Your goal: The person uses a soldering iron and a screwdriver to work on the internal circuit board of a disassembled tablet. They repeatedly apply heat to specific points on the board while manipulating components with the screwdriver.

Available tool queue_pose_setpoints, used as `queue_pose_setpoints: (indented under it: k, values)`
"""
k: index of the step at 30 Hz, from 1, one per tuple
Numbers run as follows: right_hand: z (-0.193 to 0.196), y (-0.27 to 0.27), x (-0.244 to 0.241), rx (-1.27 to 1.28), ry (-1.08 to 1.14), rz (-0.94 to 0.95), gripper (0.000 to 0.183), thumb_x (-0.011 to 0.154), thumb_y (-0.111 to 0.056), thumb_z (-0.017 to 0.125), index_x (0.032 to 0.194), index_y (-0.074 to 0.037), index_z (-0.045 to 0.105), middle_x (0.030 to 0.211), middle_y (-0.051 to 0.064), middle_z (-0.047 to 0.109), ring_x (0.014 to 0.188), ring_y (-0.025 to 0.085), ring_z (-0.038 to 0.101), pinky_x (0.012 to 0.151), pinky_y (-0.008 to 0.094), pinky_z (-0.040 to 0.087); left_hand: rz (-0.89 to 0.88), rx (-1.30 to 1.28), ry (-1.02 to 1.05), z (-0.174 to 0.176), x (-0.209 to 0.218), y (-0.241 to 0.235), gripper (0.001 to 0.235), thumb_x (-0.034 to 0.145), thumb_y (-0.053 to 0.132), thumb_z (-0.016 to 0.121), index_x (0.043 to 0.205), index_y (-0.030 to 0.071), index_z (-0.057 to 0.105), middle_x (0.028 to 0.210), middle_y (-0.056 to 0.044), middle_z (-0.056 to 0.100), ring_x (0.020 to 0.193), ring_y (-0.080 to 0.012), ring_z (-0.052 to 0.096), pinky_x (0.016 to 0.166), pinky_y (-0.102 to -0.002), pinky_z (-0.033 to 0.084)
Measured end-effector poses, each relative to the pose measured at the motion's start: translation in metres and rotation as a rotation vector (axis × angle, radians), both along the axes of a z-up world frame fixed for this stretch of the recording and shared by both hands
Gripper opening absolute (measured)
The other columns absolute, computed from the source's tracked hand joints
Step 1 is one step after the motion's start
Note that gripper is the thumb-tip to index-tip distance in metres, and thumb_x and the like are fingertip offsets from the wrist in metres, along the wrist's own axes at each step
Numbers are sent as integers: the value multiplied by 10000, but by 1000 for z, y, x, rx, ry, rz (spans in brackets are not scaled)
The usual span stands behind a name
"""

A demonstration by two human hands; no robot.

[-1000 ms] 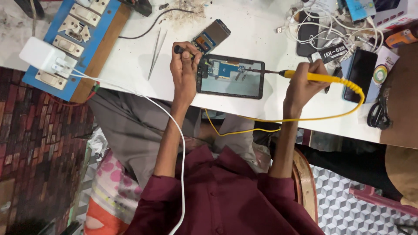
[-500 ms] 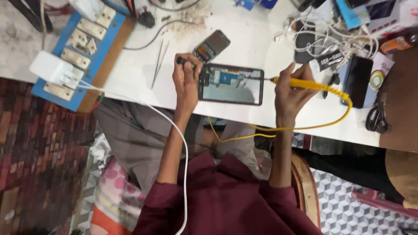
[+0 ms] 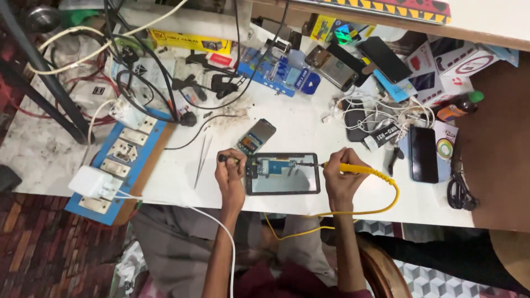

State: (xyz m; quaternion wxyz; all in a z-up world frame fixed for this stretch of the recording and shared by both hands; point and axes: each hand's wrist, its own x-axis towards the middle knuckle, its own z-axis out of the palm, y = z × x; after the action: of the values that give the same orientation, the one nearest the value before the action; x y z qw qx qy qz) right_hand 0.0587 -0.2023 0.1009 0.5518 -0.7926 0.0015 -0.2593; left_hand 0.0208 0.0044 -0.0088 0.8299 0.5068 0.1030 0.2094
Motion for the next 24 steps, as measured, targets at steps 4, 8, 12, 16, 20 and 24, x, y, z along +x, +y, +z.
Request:
queue_pose_setpoints:
  k: [4, 8, 12, 16, 20, 24]
  values:
    - [-3, 0, 0, -9, -51, -54, 426, 979, 21, 593, 650, -47, 331, 586, -35, 347, 575, 28, 324, 513, 256, 246, -4, 17, -31, 1, 1, 0, 400, 1084, 474, 489, 1069, 78, 542, 907, 6, 544, 716, -40, 395, 603, -201, 312]
    - [0, 6, -5, -32, -54, -79, 426, 955, 36, 598, 629, -53, 337, 566, -29, 354, 546, 36, 324, 494, 260, 258, -17, 17, -8, 4, 1, 2, 415, 1073, 483, 486, 1078, 72, 546, 897, 7, 545, 705, -39, 393, 600, -199, 312]
    - [-2, 9, -3, -138, -124, -125, 415, 908, 61, 601, 631, -37, 308, 581, -2, 334, 544, 80, 304, 510, 308, 225, -27, 1, -2, 2, 2, 2, 403, 1083, 465, 486, 1076, 67, 548, 884, 7, 530, 699, -42, 378, 605, -201, 310]
    - [-11, 1, 2, -261, -188, -197, 407, 913, 93, 595, 648, -19, 308, 613, 29, 353, 650, 133, 322, 609, 354, 250, -67, -10, -31, -3, -2, 4, 373, 1090, 438, 494, 1095, 70, 551, 890, 4, 536, 700, -39, 355, 614, -200, 296]
    - [-15, -9, 6, -181, -114, -224, 405, 956, 57, 618, 650, -18, 363, 637, 39, 393, 635, 130, 353, 591, 351, 269, -65, -33, -51, -3, -3, 4, 351, 1078, 418, 517, 1097, 69, 551, 916, -1, 559, 698, -39, 359, 612, -205, 298]
    - [-12, -8, 0, -168, -81, -193, 414, 984, 19, 640, 651, -18, 398, 632, 41, 414, 630, 130, 369, 591, 344, 284, -69, -24, -51, -3, 0, 7, 365, 1079, 428, 504, 1077, 67, 559, 914, -4, 578, 666, -36, 357, 596, -207, 304]
